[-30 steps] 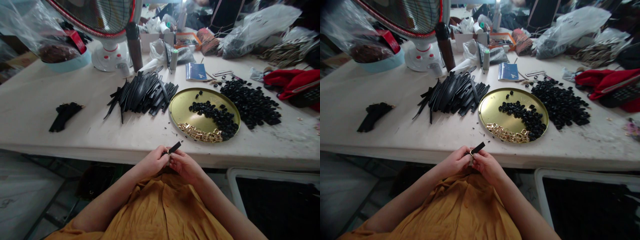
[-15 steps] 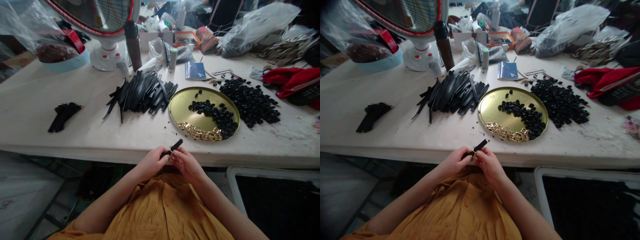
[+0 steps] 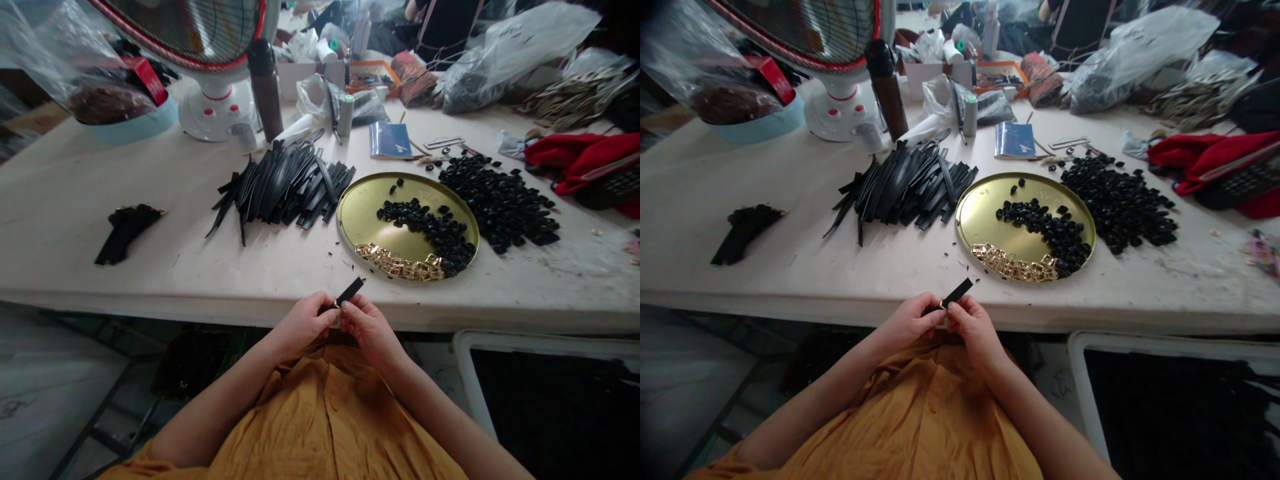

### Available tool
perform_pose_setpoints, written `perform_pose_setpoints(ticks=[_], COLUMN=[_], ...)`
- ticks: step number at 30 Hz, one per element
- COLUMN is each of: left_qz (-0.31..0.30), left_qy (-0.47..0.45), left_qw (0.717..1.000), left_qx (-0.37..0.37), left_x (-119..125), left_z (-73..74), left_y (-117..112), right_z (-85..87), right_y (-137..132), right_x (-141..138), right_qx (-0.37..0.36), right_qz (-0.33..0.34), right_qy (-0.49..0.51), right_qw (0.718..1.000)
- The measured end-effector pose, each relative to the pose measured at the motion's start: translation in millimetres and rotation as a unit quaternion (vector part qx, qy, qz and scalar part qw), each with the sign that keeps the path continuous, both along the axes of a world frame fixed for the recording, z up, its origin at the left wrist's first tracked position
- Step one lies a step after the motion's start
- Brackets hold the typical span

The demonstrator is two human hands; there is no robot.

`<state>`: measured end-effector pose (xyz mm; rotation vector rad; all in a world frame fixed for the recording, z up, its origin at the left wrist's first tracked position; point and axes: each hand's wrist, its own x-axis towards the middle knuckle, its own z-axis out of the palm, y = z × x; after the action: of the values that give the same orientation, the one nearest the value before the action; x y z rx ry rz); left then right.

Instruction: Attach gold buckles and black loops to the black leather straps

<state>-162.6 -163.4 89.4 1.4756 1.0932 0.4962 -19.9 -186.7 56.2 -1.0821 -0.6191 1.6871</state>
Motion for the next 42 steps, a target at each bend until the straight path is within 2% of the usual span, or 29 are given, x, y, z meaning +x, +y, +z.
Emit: perform_pose_setpoints(ticks=[4,9,11,17,20,25,29,37,42], left_qz=[0.024,0.051,0.058,0.043,0.028,0.021,0.016,0.026,0.035], left_qy=[0.006,0.000,0.005,0.007,-0.016,-0.034,-0.019,-0.009,0.014], left_qw=[1.000,0.997,0.996,0.999,0.999,0.997,0.998,0.995,0.998], left_qx=[-0.011,-0.049,-0.060,-0.018,-0.035,-0.070,-0.063,-0.093,-0.043], left_x=[2,4,5,3,3,3,1,4,7], left_z=[-1.5,-0.9,-0.9,-4.9,-5.8,-3.4,-2.1,-0.9,6.9], left_y=[-2,-3,-3,-4,-3,-1,-1,0,-3], right_z=[0.4,0.0,-0.2,0.7,-1.9,-7.7,-5.7,-5.7,0.7], right_y=[-3,-5,-6,-5,-4,-5,-5,-7,-6], right_x=[1,2,3,8,11,12,12,14,14], right_qx=[0.037,0.079,0.086,0.074,0.070,0.041,0.046,0.131,0.172], right_qz=[0.012,0.004,0.000,-0.004,0.011,0.016,-0.009,0.006,0.007], right_qy=[-0.030,-0.151,-0.169,-0.170,-0.164,-0.067,-0.087,-0.211,-0.279], right_qw=[0.999,0.985,0.982,0.983,0.984,0.997,0.995,0.969,0.945])
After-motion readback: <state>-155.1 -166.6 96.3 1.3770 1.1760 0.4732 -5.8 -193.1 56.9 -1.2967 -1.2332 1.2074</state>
